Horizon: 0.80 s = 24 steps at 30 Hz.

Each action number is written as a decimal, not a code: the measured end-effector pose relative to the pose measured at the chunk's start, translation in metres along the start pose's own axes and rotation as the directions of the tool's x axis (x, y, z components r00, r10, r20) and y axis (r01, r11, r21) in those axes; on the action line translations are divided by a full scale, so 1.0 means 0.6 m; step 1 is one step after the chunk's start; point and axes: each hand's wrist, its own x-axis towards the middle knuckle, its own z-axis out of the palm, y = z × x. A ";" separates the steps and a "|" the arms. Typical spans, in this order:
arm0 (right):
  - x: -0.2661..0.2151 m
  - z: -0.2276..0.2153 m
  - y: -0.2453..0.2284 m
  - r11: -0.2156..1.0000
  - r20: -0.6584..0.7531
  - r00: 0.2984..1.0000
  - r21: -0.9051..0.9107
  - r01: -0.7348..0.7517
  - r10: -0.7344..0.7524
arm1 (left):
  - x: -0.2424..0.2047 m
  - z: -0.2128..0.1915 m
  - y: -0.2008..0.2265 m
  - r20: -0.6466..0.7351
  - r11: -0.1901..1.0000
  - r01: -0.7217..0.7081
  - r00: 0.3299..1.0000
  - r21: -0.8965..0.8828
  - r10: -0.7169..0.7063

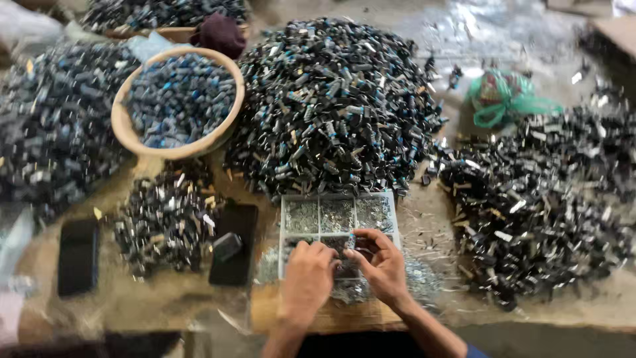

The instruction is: The person repeatedly picks small metal pins from a compartmentalized tray and inserts them into a cylindrical key core held in the other hand. The person occasionally picks up a new key core from a large pile on the table and continues inserting pins into it.

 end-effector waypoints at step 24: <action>-0.016 -0.004 0.018 0.997 -0.119 0.992 0.064 -0.044 0.051 | 0.042 -0.025 0.023 0.058 0.995 -0.102 0.993 -0.011 0.102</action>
